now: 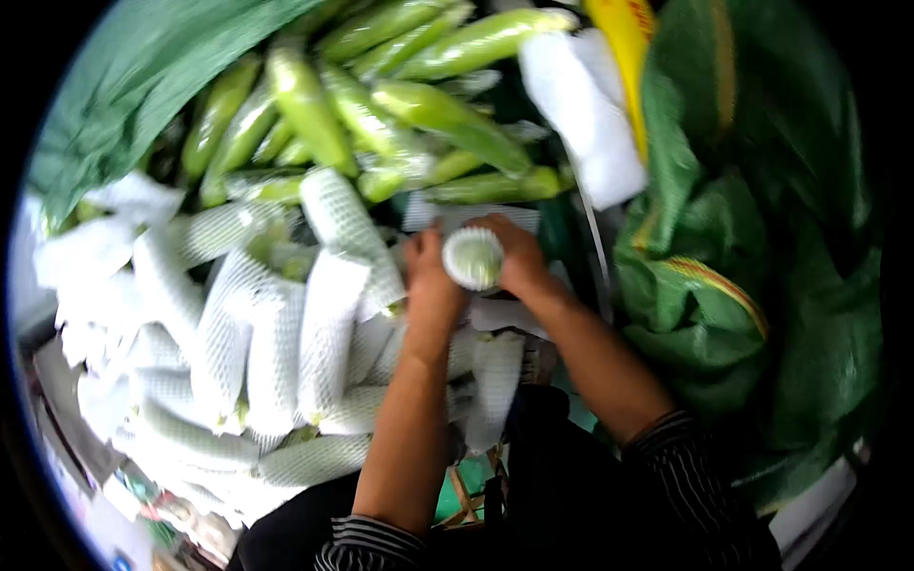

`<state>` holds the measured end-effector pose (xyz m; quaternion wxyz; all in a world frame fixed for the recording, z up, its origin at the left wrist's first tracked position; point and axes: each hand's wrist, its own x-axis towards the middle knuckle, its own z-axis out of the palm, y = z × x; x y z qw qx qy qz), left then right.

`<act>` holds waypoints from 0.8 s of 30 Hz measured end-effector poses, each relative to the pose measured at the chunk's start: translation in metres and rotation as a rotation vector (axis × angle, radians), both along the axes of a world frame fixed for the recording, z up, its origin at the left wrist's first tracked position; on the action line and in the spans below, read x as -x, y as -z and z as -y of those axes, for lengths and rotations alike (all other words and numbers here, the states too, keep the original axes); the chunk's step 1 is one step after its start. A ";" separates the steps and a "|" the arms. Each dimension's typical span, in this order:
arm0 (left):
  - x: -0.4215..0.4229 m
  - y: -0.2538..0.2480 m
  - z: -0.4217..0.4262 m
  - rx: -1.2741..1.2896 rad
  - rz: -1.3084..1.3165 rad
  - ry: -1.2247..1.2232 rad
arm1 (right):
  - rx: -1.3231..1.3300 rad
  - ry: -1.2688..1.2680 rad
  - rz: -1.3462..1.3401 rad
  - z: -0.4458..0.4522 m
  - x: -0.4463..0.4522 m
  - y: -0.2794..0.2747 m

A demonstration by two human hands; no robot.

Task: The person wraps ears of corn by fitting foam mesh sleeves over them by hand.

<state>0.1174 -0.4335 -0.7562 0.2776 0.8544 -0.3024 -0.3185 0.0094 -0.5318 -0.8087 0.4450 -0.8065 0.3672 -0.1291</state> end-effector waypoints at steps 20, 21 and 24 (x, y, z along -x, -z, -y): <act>0.004 -0.040 -0.031 0.233 -0.013 0.214 | 0.177 -0.041 -0.356 -0.009 0.053 -0.047; 0.005 -0.033 -0.030 0.246 0.018 0.225 | 0.212 -0.126 -0.505 -0.013 0.073 -0.032; 0.004 -0.024 -0.015 0.169 0.021 0.238 | 0.120 -0.113 -0.419 -0.012 0.083 -0.003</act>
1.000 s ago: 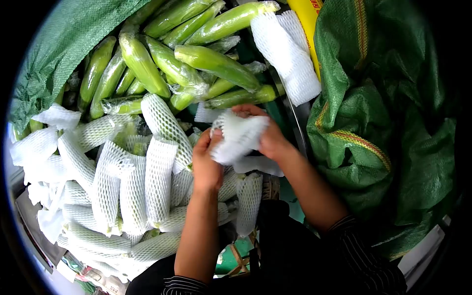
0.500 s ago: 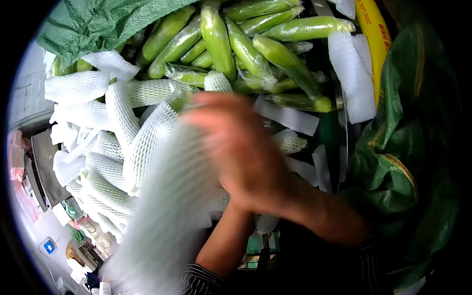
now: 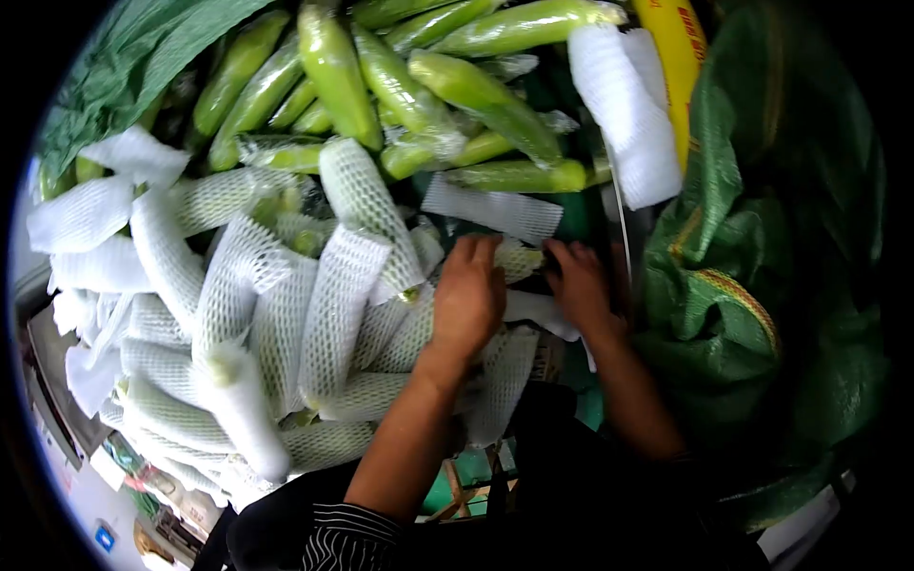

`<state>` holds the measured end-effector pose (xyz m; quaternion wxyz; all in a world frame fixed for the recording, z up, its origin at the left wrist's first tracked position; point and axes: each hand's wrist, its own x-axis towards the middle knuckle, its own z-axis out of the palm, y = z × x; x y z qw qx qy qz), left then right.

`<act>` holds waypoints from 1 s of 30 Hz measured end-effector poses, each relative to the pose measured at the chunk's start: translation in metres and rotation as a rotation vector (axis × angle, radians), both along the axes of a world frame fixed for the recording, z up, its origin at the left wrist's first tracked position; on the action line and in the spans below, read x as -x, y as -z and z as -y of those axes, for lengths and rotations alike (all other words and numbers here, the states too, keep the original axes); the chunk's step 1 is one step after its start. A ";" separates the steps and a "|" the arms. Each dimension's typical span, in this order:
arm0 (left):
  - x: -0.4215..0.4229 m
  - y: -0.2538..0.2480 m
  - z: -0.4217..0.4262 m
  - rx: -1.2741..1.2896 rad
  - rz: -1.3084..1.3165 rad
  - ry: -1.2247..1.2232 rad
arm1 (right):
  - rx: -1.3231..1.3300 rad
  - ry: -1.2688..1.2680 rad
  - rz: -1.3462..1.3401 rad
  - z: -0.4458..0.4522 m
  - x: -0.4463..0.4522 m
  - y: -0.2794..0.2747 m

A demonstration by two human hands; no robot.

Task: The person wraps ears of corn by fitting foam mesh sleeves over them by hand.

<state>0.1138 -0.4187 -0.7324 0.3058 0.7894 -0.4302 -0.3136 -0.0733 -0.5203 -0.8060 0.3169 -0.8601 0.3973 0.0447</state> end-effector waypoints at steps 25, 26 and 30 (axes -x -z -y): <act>-0.037 0.002 0.020 0.396 -0.783 -0.002 | -0.811 0.236 1.148 0.023 -0.046 -0.102; -0.028 -0.016 0.022 0.308 -0.966 0.057 | -0.858 0.296 1.129 0.021 -0.050 -0.106; -0.024 -0.004 0.024 0.151 -1.099 0.040 | -0.723 0.533 1.101 0.017 -0.046 -0.089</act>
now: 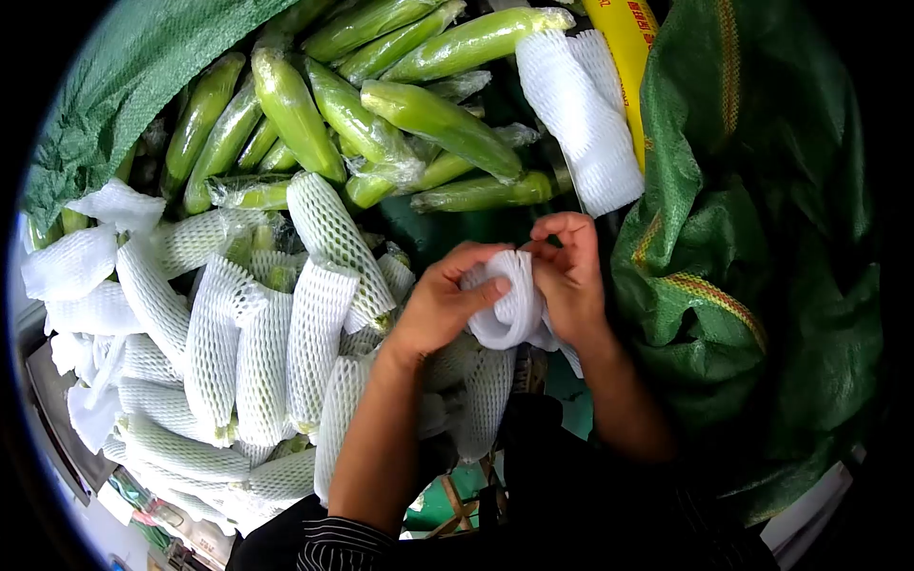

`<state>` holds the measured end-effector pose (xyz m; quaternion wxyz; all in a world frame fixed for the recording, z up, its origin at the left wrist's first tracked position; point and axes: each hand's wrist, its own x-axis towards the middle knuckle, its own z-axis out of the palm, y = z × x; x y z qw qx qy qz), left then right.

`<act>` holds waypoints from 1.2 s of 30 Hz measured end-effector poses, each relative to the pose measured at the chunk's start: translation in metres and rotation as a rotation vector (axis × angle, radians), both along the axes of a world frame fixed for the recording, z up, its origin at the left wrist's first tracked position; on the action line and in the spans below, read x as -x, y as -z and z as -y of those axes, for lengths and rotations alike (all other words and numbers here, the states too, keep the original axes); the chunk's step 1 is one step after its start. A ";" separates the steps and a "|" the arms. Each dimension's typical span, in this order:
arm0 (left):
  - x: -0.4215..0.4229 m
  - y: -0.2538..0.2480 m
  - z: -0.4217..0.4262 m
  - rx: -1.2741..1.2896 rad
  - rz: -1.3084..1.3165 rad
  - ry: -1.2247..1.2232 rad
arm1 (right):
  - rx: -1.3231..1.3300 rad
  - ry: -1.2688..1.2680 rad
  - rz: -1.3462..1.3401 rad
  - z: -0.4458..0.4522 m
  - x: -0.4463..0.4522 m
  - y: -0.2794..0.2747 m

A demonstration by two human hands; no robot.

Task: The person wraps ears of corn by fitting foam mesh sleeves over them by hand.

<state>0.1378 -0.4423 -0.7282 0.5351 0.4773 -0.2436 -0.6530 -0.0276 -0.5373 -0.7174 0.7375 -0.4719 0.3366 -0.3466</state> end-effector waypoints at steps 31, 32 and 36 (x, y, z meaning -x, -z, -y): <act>-0.020 0.069 0.083 -0.707 -0.174 -0.941 | -0.252 -0.099 -0.147 0.001 0.008 0.010; -0.028 0.080 0.081 -0.700 -0.216 -0.900 | -0.255 -0.122 -0.120 -0.001 0.013 0.020; -0.021 0.076 0.077 -0.689 -0.238 -0.852 | -0.371 -0.027 0.007 -0.013 0.023 0.059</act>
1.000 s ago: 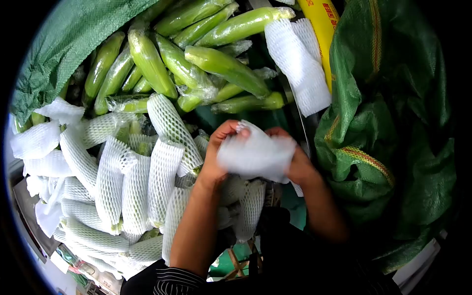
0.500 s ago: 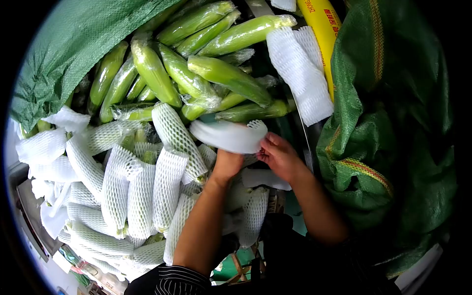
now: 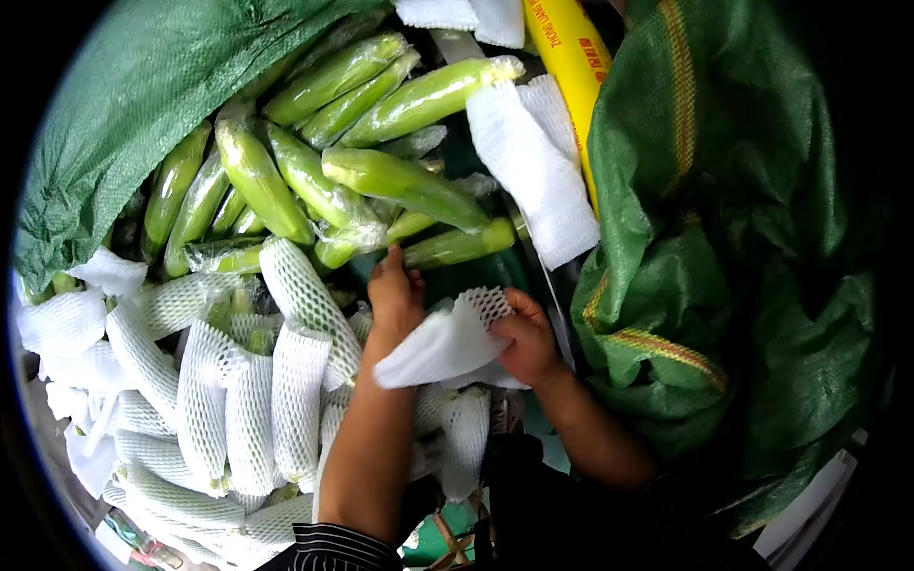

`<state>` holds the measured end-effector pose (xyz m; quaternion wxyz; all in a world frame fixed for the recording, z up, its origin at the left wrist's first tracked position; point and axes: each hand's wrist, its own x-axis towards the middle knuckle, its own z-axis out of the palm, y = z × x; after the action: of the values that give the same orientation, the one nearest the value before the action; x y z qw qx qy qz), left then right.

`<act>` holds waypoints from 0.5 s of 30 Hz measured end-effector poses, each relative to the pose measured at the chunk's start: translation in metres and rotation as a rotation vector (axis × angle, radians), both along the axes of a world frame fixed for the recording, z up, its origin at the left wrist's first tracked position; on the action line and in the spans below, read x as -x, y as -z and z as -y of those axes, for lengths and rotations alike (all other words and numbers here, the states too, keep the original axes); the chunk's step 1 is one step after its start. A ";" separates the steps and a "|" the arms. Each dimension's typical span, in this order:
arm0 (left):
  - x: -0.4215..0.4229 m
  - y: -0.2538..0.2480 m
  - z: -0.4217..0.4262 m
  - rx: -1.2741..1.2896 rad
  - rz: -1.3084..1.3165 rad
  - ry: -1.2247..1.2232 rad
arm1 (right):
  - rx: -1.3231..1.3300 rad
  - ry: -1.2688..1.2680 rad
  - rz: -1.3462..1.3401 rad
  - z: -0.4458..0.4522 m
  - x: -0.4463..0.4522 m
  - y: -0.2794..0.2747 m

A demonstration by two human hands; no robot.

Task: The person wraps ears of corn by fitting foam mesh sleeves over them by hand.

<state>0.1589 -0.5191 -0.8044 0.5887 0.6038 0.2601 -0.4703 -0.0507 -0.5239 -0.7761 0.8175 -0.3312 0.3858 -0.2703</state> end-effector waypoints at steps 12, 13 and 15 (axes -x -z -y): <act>0.047 -0.140 -0.054 0.456 1.433 1.064 | -0.161 -0.056 0.423 0.032 -0.022 -0.107; 0.045 -0.136 -0.051 0.462 1.433 1.008 | -0.203 -0.066 0.543 0.038 -0.022 -0.083; 0.039 -0.127 -0.046 0.481 1.414 0.907 | -0.326 0.051 0.577 0.041 -0.033 -0.081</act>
<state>0.1199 -0.4735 -0.6774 0.4797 0.6588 -0.5376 -0.2164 -0.0174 -0.5645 -0.6952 0.9283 -0.0962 0.1845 -0.3082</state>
